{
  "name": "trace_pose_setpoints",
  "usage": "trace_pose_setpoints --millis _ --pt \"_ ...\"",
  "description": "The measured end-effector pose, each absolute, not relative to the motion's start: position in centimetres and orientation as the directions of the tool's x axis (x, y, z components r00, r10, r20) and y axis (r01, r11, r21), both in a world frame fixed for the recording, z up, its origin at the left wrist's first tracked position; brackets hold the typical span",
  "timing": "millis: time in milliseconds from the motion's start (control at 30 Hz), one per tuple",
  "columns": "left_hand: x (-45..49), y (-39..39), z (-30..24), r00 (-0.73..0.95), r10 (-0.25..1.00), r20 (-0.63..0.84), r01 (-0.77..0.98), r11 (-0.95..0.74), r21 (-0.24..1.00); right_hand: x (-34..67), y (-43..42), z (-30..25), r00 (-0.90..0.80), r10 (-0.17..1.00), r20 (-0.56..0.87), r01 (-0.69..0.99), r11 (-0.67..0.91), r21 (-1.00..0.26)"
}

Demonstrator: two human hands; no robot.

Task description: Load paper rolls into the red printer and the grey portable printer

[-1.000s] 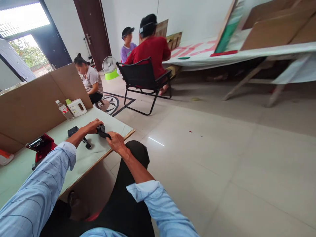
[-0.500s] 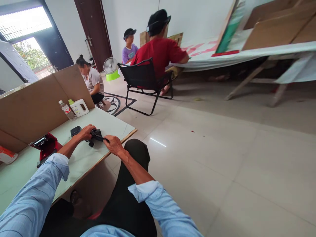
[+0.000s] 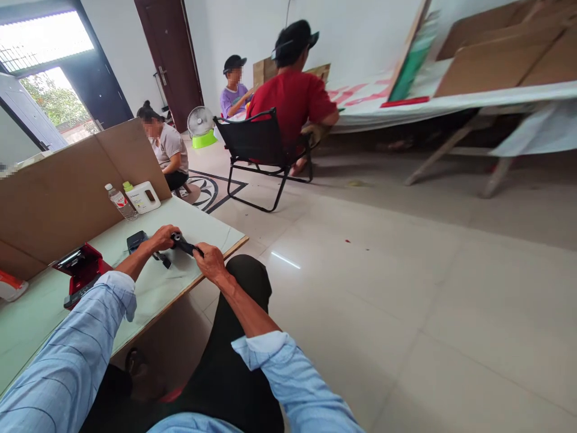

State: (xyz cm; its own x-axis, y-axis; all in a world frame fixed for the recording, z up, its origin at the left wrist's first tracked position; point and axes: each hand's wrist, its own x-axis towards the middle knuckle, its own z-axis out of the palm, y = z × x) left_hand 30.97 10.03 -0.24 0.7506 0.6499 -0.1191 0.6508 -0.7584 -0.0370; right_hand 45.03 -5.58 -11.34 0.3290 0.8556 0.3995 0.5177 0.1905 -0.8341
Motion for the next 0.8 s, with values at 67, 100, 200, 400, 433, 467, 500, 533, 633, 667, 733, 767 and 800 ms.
trace_pose_setpoints --millis 67,100,200,400,433,467,500,533,633,667,733,767,800 --pt "30.5 9.9 0.3 0.753 0.643 -0.139 0.644 -0.764 -0.048 44.9 -5.7 -11.2 0.300 0.859 0.414 0.501 0.227 -0.835" --pt "30.1 9.8 0.5 0.753 0.640 -0.149 0.640 -0.766 -0.054 44.8 -5.7 -11.1 0.289 0.862 0.416 0.498 0.236 -0.835" --pt "29.2 9.1 0.7 0.756 0.629 -0.182 0.629 -0.775 -0.064 44.6 -5.9 -10.8 0.259 0.882 0.393 0.517 0.217 -0.828" --pt "28.4 8.1 1.5 0.740 0.661 -0.125 0.657 -0.750 -0.080 44.5 -6.2 -10.7 0.224 0.894 0.388 0.523 0.226 -0.822" --pt "28.3 7.9 1.9 0.737 0.666 -0.117 0.661 -0.746 -0.086 44.6 -6.1 -10.8 0.235 0.886 0.400 0.511 0.238 -0.826" --pt "28.2 7.8 2.3 0.734 0.670 -0.111 0.664 -0.742 -0.092 44.6 -6.1 -10.9 0.245 0.877 0.413 0.500 0.250 -0.829" --pt "28.1 7.6 2.8 0.731 0.674 -0.105 0.667 -0.739 -0.099 44.6 -6.1 -11.0 0.250 0.871 0.423 0.491 0.262 -0.831" --pt "28.0 7.4 3.2 0.728 0.678 -0.099 0.670 -0.735 -0.107 44.7 -6.0 -11.2 0.250 0.867 0.431 0.483 0.274 -0.831" --pt "27.5 6.6 4.6 0.728 0.681 -0.072 0.670 -0.730 -0.131 44.9 -5.8 -11.6 0.246 0.857 0.452 0.456 0.309 -0.835" --pt "27.3 6.3 5.0 0.732 0.679 -0.057 0.669 -0.732 -0.133 45.0 -5.8 -11.6 0.251 0.851 0.462 0.440 0.325 -0.837" --pt "26.6 5.6 5.8 0.743 0.669 -0.028 0.662 -0.740 -0.120 45.2 -5.8 -11.4 0.279 0.826 0.490 0.397 0.365 -0.842" --pt "26.2 5.2 6.2 0.750 0.661 -0.014 0.656 -0.747 -0.105 45.2 -5.9 -11.2 0.308 0.808 0.503 0.375 0.383 -0.844" --pt "25.7 4.9 6.6 0.758 0.653 0.002 0.650 -0.755 -0.085 45.3 -6.1 -10.9 0.347 0.785 0.514 0.356 0.396 -0.846"
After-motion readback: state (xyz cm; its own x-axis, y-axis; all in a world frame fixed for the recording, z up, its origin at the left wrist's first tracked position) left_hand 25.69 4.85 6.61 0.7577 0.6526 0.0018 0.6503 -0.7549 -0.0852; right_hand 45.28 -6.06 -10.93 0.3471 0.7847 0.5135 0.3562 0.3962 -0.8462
